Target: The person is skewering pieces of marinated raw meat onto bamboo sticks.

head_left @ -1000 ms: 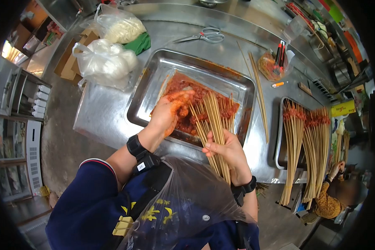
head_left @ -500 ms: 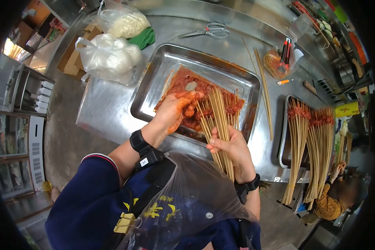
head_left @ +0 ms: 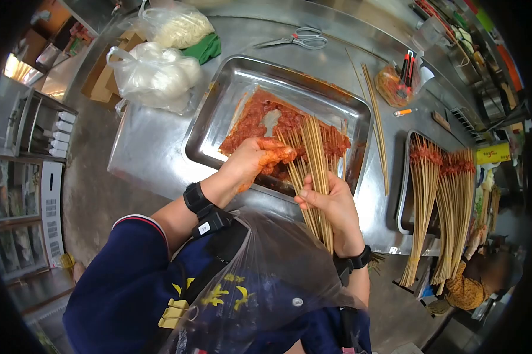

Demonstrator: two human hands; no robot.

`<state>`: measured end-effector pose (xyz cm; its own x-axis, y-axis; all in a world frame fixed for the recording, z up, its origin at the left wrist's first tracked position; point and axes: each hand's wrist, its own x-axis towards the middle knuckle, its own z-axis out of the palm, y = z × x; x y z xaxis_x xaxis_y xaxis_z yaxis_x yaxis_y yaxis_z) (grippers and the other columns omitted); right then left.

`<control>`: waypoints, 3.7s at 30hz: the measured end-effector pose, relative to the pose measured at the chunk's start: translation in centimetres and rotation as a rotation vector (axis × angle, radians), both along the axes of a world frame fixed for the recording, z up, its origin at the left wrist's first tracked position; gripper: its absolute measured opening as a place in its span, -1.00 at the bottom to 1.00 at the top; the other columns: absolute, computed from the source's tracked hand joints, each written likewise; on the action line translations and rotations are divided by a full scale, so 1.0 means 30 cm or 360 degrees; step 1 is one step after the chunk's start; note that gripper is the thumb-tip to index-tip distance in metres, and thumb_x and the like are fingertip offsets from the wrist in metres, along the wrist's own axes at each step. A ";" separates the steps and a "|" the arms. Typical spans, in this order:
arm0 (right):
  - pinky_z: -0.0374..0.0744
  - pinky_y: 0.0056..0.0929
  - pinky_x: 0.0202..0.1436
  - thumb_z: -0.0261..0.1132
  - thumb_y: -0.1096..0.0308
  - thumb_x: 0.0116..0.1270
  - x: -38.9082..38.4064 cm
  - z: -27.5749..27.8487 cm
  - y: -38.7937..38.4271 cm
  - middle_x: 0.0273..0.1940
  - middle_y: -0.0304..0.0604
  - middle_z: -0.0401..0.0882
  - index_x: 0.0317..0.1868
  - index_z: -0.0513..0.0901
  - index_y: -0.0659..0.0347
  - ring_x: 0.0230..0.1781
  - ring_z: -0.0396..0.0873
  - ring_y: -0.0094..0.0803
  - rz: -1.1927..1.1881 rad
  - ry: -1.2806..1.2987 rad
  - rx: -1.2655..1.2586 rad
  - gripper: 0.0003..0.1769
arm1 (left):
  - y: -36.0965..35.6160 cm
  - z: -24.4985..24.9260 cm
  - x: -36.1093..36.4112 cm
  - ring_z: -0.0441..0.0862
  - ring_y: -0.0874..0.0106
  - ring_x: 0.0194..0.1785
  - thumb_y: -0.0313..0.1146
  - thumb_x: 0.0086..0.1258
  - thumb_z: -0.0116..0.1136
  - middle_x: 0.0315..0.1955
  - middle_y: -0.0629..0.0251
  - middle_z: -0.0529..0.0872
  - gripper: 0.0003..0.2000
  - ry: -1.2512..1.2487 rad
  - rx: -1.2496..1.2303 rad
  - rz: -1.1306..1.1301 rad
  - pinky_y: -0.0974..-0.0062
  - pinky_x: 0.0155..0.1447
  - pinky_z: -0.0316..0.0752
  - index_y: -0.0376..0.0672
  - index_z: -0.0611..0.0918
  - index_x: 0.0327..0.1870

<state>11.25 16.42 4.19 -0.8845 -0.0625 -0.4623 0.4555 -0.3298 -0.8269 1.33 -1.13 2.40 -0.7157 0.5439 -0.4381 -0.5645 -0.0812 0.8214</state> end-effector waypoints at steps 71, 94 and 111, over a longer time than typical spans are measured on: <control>0.59 -0.63 -0.39 0.23 0.61 0.15 -0.026 -0.002 -0.007 -0.38 -0.19 0.51 -0.21 0.42 0.33 -0.42 0.59 -0.48 0.0092 -0.0042 0.0080 -0.79 | -0.049 0.003 -0.094 0.53 0.61 -0.33 -0.41 0.30 0.10 -0.36 0.32 0.64 -0.74 0.0450 0.0068 0.0301 0.69 -0.23 0.44 -0.36 0.56 -0.06; 0.57 -0.62 -0.44 0.24 0.59 0.16 -0.029 -0.019 0.003 -0.40 -0.22 0.50 -0.21 0.43 0.32 -0.44 0.59 -0.49 0.0139 0.0004 0.0021 -0.80 | -0.059 -0.030 -0.098 0.58 0.57 -0.32 -0.37 0.32 0.09 -0.34 0.29 0.65 -0.78 -0.0060 0.0291 0.0046 0.70 -0.34 0.47 -0.35 0.58 -0.14; 0.56 -0.61 -0.43 0.22 0.60 0.16 -0.019 -0.025 0.000 -0.39 -0.19 0.50 -0.19 0.42 0.32 -0.45 0.58 -0.46 0.0060 0.0032 0.0002 -0.79 | -0.027 -0.014 -0.014 0.57 0.56 -0.28 -0.35 0.30 0.11 -0.28 0.26 0.66 -0.75 -0.0005 0.0245 -0.0089 0.65 -0.18 0.46 -0.34 0.60 -0.12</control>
<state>10.68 16.42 3.44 -0.8905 -0.0955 -0.4448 0.4511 -0.3118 -0.8362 0.91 -1.96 1.97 -0.6812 0.6438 -0.3485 -0.5740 -0.1743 0.8001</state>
